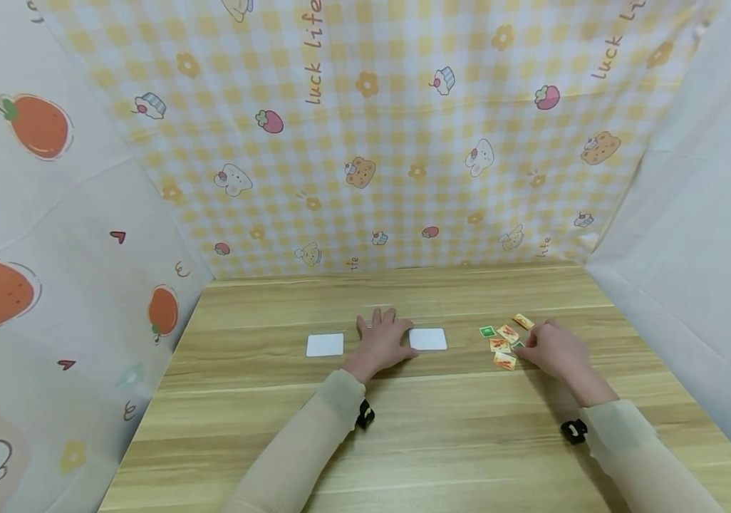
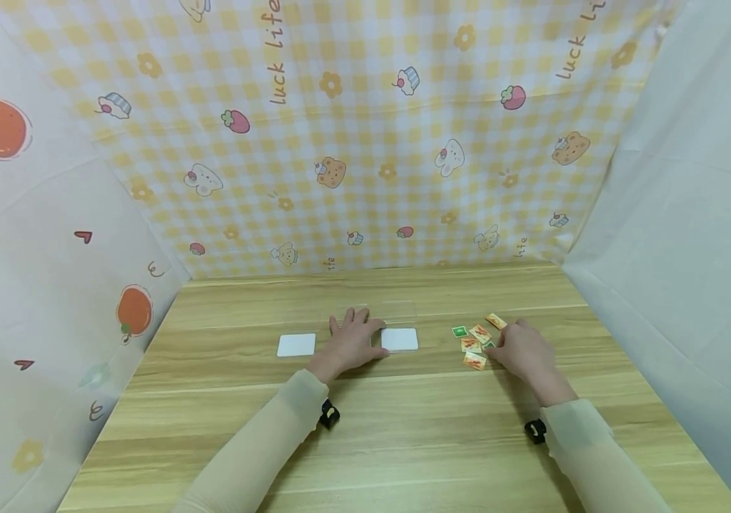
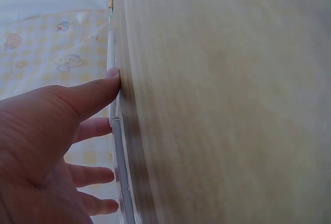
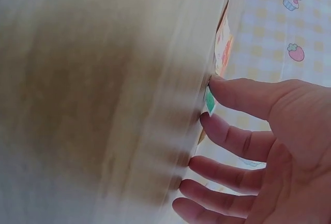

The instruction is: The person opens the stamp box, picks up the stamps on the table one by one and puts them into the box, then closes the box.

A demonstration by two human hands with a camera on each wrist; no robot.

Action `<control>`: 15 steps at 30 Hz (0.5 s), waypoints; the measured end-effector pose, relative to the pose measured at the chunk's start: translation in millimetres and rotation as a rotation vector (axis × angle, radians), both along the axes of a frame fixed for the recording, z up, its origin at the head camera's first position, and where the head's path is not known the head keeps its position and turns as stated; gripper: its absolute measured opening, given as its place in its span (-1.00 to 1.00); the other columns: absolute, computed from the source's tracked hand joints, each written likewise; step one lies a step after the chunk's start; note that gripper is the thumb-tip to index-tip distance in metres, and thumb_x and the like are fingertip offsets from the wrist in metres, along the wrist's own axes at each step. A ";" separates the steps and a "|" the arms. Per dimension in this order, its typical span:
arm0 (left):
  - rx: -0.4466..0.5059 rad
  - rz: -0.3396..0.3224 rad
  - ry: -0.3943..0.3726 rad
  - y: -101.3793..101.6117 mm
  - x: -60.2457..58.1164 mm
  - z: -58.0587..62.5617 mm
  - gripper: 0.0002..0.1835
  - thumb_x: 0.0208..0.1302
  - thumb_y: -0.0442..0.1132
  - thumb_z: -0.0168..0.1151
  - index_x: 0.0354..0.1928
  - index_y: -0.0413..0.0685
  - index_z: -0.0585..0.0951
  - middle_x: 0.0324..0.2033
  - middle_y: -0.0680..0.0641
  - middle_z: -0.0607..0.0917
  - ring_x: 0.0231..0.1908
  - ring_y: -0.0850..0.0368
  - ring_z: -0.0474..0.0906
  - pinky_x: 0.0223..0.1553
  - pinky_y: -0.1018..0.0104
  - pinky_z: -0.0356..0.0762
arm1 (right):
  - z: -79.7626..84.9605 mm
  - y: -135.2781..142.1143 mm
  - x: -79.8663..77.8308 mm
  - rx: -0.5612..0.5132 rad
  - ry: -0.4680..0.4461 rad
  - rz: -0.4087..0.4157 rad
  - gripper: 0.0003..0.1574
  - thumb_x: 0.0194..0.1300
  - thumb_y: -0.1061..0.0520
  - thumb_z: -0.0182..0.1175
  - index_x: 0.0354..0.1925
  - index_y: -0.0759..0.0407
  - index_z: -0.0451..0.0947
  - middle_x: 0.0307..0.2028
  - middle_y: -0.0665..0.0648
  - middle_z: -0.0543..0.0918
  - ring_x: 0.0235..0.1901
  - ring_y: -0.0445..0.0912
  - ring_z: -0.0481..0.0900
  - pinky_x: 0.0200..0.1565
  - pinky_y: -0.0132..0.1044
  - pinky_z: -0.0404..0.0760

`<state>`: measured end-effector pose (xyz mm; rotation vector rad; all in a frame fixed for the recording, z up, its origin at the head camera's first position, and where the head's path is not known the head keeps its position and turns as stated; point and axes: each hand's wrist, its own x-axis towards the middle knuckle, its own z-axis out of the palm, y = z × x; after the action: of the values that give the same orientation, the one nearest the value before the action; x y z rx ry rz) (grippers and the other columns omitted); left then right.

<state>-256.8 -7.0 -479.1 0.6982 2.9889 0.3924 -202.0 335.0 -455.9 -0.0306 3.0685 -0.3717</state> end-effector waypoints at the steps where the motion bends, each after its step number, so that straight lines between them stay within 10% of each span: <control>1: -0.007 0.002 0.003 0.2 0.5 0.4 -0.34 -0.05 0.34 0.19 0.15 0.38 0.43 0.26 -0.09 0.23 0.29 -0.28 -0.08 0.05 -0.46 -0.21 | 0.2 0.0 0.1 -0.002 0.002 0.001 -0.63 0.03 -0.22 0.27 -0.50 0.04 0.56 -0.27 0.20 0.48 -0.50 -0.06 0.39 -0.58 -0.23 0.33; 15: 0.021 0.021 0.008 -0.7 -1.0 -1.3 -0.34 -0.10 0.36 0.22 0.12 0.41 0.46 0.24 -0.10 0.25 0.28 -0.32 -0.09 0.03 -0.47 -0.21 | 4.7 1.3 2.0 -0.086 0.070 0.008 -0.84 0.09 0.04 0.25 -0.57 0.02 0.55 -0.60 -0.04 0.51 -0.65 -0.12 0.36 -0.67 -0.26 0.27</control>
<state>-257.7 -7.7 -480.3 0.6730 3.0061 0.4230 -199.9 336.3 -451.2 -0.0604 3.1177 -0.5130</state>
